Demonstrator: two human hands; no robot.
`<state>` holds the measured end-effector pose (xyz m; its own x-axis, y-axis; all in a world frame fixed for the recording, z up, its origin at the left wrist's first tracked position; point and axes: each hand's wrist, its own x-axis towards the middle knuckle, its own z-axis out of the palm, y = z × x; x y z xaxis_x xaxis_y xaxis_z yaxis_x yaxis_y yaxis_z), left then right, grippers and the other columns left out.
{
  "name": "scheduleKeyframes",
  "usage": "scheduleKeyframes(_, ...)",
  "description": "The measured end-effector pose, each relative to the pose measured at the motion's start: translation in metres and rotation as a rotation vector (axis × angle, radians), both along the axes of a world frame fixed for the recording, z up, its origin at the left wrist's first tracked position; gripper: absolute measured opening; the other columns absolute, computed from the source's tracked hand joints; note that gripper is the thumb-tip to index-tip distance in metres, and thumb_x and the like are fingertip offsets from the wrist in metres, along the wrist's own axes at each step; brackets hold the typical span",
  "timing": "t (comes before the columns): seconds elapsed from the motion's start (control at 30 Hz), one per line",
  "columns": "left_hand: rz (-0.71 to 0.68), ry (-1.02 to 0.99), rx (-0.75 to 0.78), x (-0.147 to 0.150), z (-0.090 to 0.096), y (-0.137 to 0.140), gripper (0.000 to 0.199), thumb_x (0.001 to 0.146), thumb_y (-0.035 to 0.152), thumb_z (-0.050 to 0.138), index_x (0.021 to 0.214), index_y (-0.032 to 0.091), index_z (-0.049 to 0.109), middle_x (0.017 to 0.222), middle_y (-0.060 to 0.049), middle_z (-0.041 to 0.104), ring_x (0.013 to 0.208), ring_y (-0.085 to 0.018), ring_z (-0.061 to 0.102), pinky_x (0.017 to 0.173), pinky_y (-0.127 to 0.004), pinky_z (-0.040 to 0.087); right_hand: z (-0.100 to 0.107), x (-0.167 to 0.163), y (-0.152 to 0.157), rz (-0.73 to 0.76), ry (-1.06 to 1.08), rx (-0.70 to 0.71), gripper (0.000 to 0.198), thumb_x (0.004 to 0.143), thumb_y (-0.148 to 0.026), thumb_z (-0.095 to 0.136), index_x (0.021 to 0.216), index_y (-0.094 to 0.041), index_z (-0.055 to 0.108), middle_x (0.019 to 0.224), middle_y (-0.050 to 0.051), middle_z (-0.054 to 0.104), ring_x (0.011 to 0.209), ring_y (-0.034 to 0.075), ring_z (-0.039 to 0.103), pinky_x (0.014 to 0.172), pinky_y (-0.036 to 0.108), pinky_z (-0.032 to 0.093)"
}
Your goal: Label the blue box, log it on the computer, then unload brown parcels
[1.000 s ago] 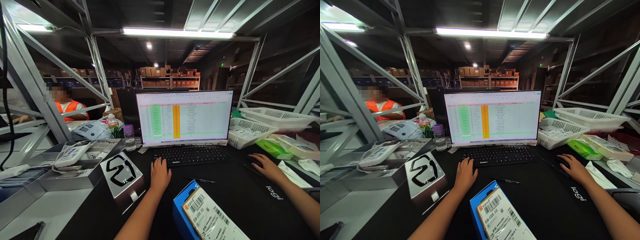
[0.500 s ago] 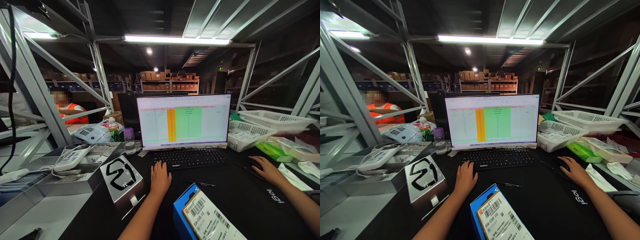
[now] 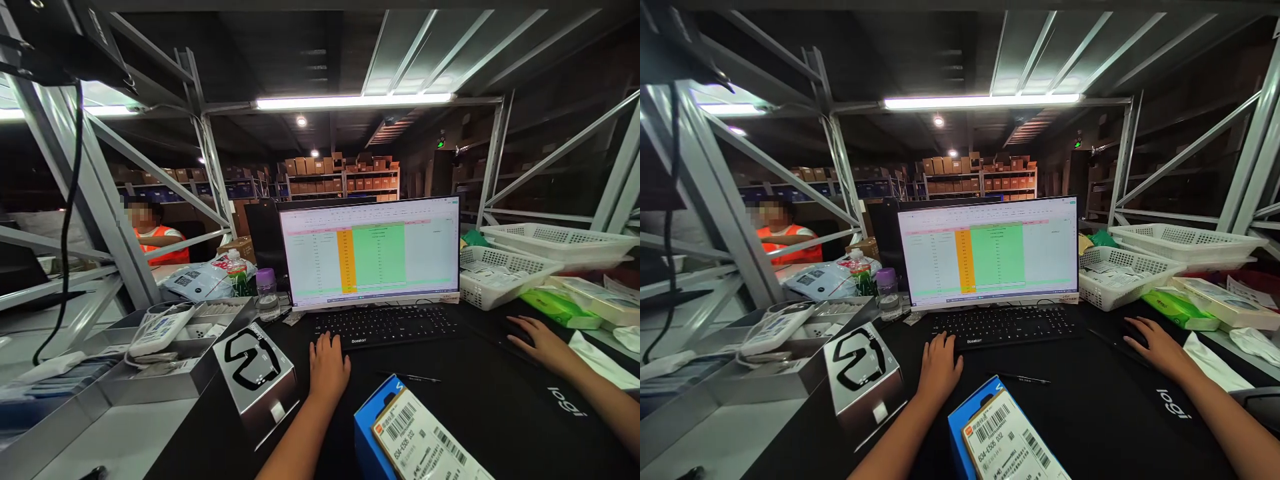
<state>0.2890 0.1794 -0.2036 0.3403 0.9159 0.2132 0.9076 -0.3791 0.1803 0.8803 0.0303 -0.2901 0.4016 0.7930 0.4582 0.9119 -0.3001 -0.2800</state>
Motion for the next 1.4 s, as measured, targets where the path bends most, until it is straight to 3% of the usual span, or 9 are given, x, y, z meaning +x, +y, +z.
scheduleKeyframes(0.23,0.001,-0.011,0.003,0.000,0.000,-0.002,0.052,0.096,0.022,0.049,0.147,0.013,0.054,0.160,-0.016,0.047,0.153,-0.030,0.038,0.130,-0.052,0.022,-0.009,0.008,-0.001,0.051,0.017,-0.002,0.063,0.086,-0.063,0.047,0.137,-0.028,0.063,0.143,0.019,0.058,0.133,0.038,0.060,0.108,0.048,0.053)
scheduleKeyframes(0.67,0.006,-0.022,0.011,0.000,-0.003,0.001,0.052,0.095,0.021,0.050,0.147,0.014,0.054,0.159,-0.016,0.047,0.153,-0.030,0.038,0.130,-0.053,0.022,0.008,-0.013,-0.001,0.079,0.072,0.028,0.060,0.079,-0.064,0.052,0.127,-0.031,0.070,0.134,0.019,0.064,0.127,0.040,0.063,0.108,0.052,0.053)
scheduleKeyframes(0.9,0.003,-0.027,0.006,0.001,-0.003,0.001,0.052,0.096,0.021,0.050,0.147,0.013,0.054,0.160,-0.017,0.047,0.153,-0.031,0.037,0.130,-0.053,0.022,0.011,-0.017,-0.001,0.076,0.051,0.043,0.061,0.079,-0.061,0.050,0.125,-0.026,0.071,0.133,0.021,0.064,0.125,0.040,0.064,0.112,0.050,0.050)
scheduleKeyframes(1.23,0.005,-0.044,-0.009,0.000,-0.004,0.001,0.051,0.095,0.021,0.053,0.146,0.013,0.054,0.160,-0.016,0.046,0.153,-0.030,0.037,0.131,-0.053,0.020,0.003,-0.006,-0.003,0.067,0.005,-0.047,0.064,0.086,-0.061,0.047,0.137,-0.026,0.066,0.139,0.017,0.062,0.133,0.036,0.059,0.113,0.044,0.049)
scheduleKeyframes(1.4,0.002,-0.042,-0.020,0.001,-0.001,0.001,0.052,0.096,0.020,0.052,0.147,0.012,0.054,0.161,-0.018,0.045,0.154,-0.032,0.036,0.131,-0.053,0.019,0.003,-0.006,-0.004,0.061,-0.009,-0.069,0.067,0.089,-0.061,0.044,0.141,-0.023,0.064,0.141,0.019,0.059,0.134,0.036,0.058,0.111,0.043,0.050)
